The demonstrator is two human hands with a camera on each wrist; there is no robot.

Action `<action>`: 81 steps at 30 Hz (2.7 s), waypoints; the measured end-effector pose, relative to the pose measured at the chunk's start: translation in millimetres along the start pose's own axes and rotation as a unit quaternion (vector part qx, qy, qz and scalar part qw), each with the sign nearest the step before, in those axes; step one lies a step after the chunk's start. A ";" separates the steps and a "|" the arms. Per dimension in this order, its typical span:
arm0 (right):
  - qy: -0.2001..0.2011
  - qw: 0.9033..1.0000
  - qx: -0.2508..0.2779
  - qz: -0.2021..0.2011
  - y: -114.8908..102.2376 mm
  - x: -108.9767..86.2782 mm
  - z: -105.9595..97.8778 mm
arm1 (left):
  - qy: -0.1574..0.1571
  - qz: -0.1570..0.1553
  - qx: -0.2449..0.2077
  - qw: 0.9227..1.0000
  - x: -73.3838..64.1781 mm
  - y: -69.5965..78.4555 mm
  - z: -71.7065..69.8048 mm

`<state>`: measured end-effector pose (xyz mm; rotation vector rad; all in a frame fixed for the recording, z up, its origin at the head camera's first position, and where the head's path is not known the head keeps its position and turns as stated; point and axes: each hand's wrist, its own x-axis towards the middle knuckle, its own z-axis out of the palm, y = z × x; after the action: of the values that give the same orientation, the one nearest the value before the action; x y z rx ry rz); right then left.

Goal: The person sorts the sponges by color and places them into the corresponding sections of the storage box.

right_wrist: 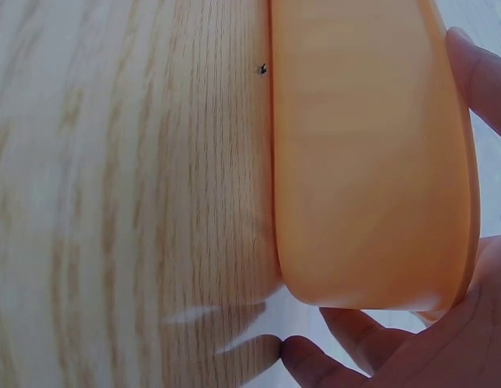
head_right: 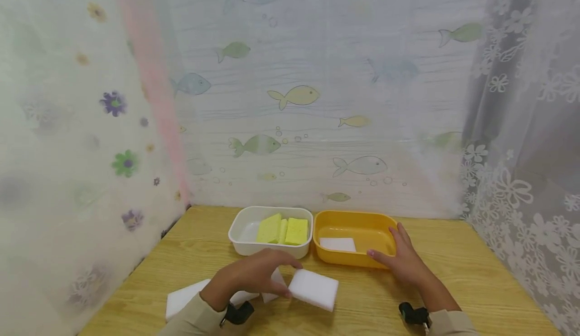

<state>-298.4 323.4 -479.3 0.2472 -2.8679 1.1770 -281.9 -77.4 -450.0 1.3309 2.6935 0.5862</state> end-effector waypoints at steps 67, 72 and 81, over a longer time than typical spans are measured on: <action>0.008 1.000 -0.005 -0.004 1.5 1.5 1.8 | 0.131 -0.110 0.275 0.946 124.7 9.8 -20.8; 0.000 1.000 -0.005 0.004 0.8 1.1 1.9 | 0.123 -0.131 0.300 0.937 133.3 6.9 -19.1; 0.000 1.000 -0.008 0.004 -1.4 -0.5 1.9 | 0.099 -0.164 0.323 0.927 140.9 5.3 -19.0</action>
<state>-297.7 321.2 -479.7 0.2357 -2.8796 1.1537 -369.8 29.6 -417.0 0.8855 3.3364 -0.2452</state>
